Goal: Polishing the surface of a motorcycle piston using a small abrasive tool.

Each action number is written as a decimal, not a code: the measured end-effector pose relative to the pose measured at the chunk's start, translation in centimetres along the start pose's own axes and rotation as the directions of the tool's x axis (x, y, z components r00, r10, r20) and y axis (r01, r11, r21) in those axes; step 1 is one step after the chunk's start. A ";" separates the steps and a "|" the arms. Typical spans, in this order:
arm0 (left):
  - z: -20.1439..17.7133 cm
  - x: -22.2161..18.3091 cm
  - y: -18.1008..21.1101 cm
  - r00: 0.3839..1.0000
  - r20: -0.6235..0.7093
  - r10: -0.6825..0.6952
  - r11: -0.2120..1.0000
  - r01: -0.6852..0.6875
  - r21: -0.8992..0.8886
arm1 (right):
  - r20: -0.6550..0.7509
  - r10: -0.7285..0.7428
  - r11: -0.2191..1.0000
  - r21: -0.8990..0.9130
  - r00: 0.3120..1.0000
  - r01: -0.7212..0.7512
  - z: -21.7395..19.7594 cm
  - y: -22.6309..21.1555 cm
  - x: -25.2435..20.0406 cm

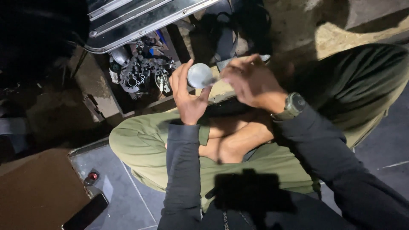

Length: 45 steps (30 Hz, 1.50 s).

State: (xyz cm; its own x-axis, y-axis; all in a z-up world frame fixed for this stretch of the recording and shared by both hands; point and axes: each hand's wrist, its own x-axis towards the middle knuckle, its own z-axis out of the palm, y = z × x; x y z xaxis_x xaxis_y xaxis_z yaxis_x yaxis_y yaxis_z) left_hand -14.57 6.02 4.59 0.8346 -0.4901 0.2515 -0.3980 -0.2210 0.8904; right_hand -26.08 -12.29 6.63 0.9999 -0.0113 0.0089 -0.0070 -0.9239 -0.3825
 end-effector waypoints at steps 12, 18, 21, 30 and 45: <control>0.0 -0.5 -0.6 1.000 0.009 0.006 1.000 -0.006 -0.014 | -0.112 -0.016 0.997 0.070 0.994 0.024 -1.3 -1.0 0.2; -0.1 -0.3 -0.1 0.999 0.018 0.036 0.999 -0.036 -0.013 | 0.073 0.104 0.994 -0.050 0.992 -0.101 -2.4 -0.5 0.6; 0.2 -0.3 0.3 0.995 0.066 0.080 0.996 -0.081 0.023 | -0.231 -0.134 0.990 -0.082 0.963 0.118 -0.7 -1.4 0.1; -0.3 -0.2 0.7 0.999 0.035 0.023 0.999 -0.021 -0.045 | -0.156 0.026 0.997 -0.070 0.987 -0.037 -2.1 0.6 0.3; 0.4 -0.2 0.4 0.994 0.089 0.062 0.998 -0.062 0.000 | -0.043 0.024 0.992 0.121 0.999 -0.018 -3.1 -1.6 0.7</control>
State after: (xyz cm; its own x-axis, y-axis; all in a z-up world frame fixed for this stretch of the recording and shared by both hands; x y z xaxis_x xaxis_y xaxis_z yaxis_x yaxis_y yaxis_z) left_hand -15.08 5.71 4.76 0.7709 -0.5762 0.2715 -0.4493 -0.1898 0.8730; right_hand -25.45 -11.99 10.14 0.9980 -0.0500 0.0399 -0.0239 -0.8704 -0.4918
